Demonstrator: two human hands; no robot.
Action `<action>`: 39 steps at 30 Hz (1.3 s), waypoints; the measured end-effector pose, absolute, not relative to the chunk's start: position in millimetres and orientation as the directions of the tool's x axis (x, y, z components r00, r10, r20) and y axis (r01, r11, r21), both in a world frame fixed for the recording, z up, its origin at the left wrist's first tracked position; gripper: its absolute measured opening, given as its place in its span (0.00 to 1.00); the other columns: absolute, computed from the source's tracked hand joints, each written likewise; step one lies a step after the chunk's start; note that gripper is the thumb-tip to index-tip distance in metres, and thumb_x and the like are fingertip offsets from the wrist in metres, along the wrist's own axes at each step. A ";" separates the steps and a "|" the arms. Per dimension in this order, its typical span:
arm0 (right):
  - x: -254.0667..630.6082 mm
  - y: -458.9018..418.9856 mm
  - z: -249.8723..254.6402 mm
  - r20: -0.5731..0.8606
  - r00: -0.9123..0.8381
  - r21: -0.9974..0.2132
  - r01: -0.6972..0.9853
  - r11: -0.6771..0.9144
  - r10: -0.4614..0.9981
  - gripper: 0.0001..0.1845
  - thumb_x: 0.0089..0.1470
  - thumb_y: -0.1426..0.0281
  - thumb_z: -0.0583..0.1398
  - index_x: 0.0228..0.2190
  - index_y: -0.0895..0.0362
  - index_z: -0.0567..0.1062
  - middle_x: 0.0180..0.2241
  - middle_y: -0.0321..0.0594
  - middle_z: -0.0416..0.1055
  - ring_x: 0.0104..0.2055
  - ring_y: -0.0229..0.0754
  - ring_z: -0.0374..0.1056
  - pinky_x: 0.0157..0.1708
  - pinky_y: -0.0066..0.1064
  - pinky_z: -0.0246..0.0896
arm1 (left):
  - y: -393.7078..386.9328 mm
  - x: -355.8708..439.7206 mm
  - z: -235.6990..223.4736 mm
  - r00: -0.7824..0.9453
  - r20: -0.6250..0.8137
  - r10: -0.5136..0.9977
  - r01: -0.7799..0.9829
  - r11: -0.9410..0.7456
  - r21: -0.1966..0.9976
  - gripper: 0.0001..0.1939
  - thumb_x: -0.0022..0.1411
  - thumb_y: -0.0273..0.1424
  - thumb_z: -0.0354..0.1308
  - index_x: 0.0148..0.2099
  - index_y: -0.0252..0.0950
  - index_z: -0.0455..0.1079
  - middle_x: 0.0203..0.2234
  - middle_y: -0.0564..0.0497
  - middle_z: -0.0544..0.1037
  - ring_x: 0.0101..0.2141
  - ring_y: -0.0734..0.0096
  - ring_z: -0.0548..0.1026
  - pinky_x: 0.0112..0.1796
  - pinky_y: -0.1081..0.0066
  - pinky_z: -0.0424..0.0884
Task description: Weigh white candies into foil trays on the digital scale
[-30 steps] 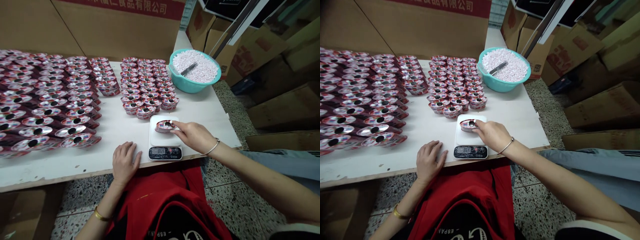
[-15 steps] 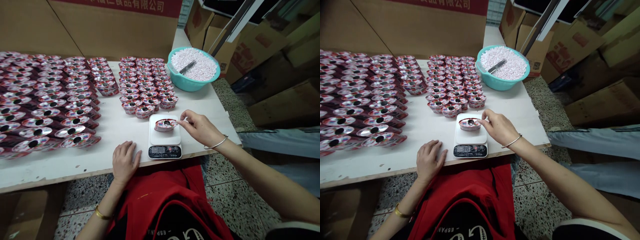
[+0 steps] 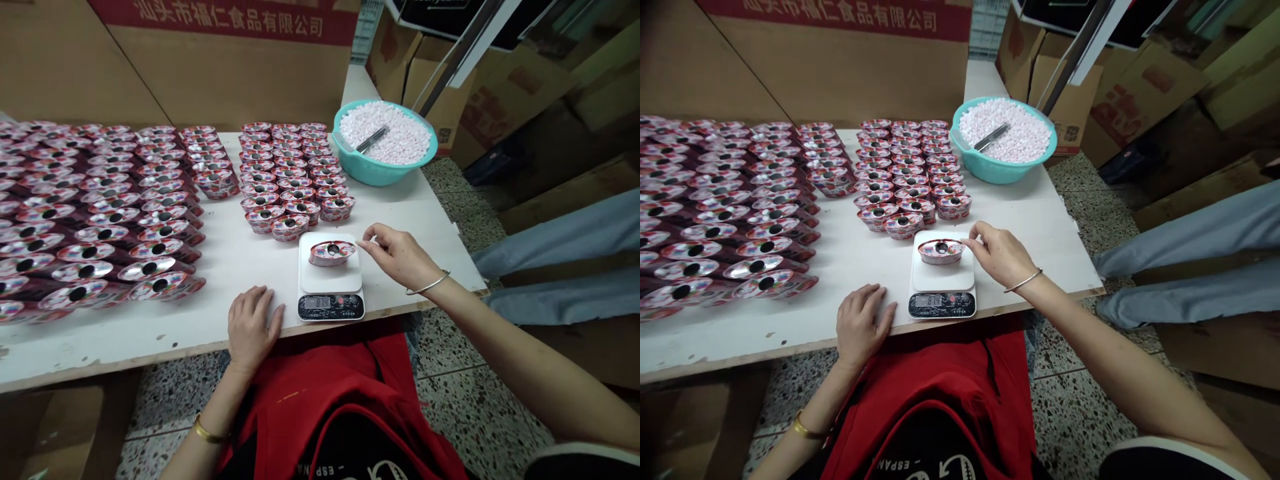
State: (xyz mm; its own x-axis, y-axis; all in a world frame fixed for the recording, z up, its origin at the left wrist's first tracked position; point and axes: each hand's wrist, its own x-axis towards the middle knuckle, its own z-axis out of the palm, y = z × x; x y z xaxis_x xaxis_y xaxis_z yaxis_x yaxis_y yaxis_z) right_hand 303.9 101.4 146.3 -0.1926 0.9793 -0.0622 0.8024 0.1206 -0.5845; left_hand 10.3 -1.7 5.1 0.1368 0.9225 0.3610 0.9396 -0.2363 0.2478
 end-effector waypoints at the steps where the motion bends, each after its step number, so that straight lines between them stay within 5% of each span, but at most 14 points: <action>1: 305.6 101.3 143.4 -0.052 -0.187 -0.589 0.799 0.121 0.981 0.12 0.60 0.61 0.57 0.32 0.57 0.70 0.17 0.30 0.57 0.21 0.32 0.51 0.25 0.27 0.43 | -2.3 9.2 5.5 0.138 0.358 0.923 0.936 -0.240 0.256 0.18 0.62 0.37 0.58 0.52 0.36 0.68 0.48 0.42 0.74 0.50 0.54 0.69 0.53 0.56 0.63; 6: 316.7 103.3 111.3 0.005 -0.076 -0.679 0.732 0.059 0.997 0.14 0.60 0.59 0.55 0.33 0.57 0.69 0.18 0.31 0.59 0.21 0.33 0.52 0.26 0.27 0.45 | 13.4 23.9 29.0 0.132 0.456 0.880 0.878 -0.317 0.358 0.26 0.62 0.38 0.58 0.60 0.36 0.60 0.52 0.39 0.69 0.54 0.54 0.66 0.56 0.53 0.60; 10: 323.9 103.7 66.7 -0.067 0.112 -0.836 0.537 -0.117 0.991 0.18 0.56 0.53 0.55 0.30 0.56 0.67 0.17 0.31 0.57 0.21 0.34 0.51 0.24 0.27 0.45 | 55.1 73.7 68.4 0.304 0.466 0.831 0.795 -0.491 0.356 0.40 0.57 0.46 0.61 0.65 0.36 0.52 0.58 0.36 0.63 0.58 0.48 0.61 0.56 0.51 0.58; 15: 325.3 96.0 29.0 -0.107 0.165 -0.899 0.406 -0.166 0.981 0.25 0.50 0.45 0.55 0.27 0.56 0.66 0.17 0.32 0.57 0.20 0.35 0.51 0.21 0.26 0.45 | 104.6 101.3 107.5 0.566 0.214 0.796 0.707 -0.602 0.372 0.17 0.64 0.35 0.53 0.54 0.37 0.65 0.42 0.43 0.74 0.43 0.57 0.71 0.44 0.58 0.68; 19: 328.7 94.7 24.0 -0.143 0.149 -0.931 0.315 -0.184 0.978 0.28 0.47 0.42 0.56 0.28 0.56 0.67 0.16 0.31 0.55 0.19 0.34 0.49 0.19 0.26 0.43 | 127.6 39.2 145.4 0.413 0.362 0.836 0.702 -0.545 0.458 0.17 0.63 0.29 0.53 0.55 0.39 0.63 0.46 0.45 0.73 0.44 0.63 0.71 0.44 0.63 0.68; 23: 331.8 97.4 27.4 -0.294 0.144 -0.941 0.131 -0.313 0.945 0.31 0.42 0.40 0.60 0.30 0.56 0.67 0.15 0.28 0.53 0.16 0.32 0.47 0.16 0.26 0.40 | 146.1 -34.7 167.4 0.320 0.308 0.896 0.836 -0.420 0.353 0.16 0.61 0.32 0.56 0.52 0.39 0.66 0.43 0.48 0.74 0.43 0.64 0.71 0.43 0.65 0.67; 28: 332.2 96.8 30.8 -0.344 0.131 -0.933 0.067 -0.355 0.930 0.33 0.39 0.40 0.62 0.30 0.57 0.66 0.14 0.27 0.54 0.15 0.30 0.46 0.15 0.24 0.39 | 151.6 -47.0 121.5 0.426 0.143 0.894 0.827 -0.448 0.341 0.15 0.60 0.30 0.57 0.50 0.38 0.68 0.41 0.48 0.76 0.41 0.65 0.73 0.42 0.66 0.69; 32: 333.1 96.7 27.0 -0.355 0.141 -0.929 0.056 -0.365 0.924 0.32 0.38 0.41 0.63 0.30 0.57 0.67 0.15 0.28 0.55 0.16 0.30 0.47 0.15 0.23 0.38 | 153.1 -35.8 84.2 0.421 0.169 0.891 0.841 -0.453 0.296 0.18 0.61 0.32 0.57 0.53 0.37 0.66 0.43 0.44 0.75 0.44 0.61 0.72 0.45 0.62 0.68; 39: 333.6 99.0 13.3 -0.310 0.162 -0.947 0.036 -0.320 0.937 0.31 0.39 0.43 0.65 0.30 0.57 0.69 0.19 0.31 0.59 0.19 0.30 0.50 0.17 0.22 0.43 | 219.0 -65.7 98.3 0.107 0.308 0.945 0.985 -0.143 0.097 0.17 0.64 0.38 0.52 0.51 0.37 0.68 0.49 0.39 0.71 0.50 0.54 0.67 0.49 0.56 0.62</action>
State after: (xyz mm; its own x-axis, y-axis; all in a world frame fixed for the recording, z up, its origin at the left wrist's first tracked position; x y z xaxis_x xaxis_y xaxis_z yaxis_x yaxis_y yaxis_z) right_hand 333.6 99.0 13.3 0.1615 0.9369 -0.3100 0.0361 -0.3195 -0.9469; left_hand -65.7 219.0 98.3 0.1066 0.9452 0.3085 0.9850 -0.1428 0.0970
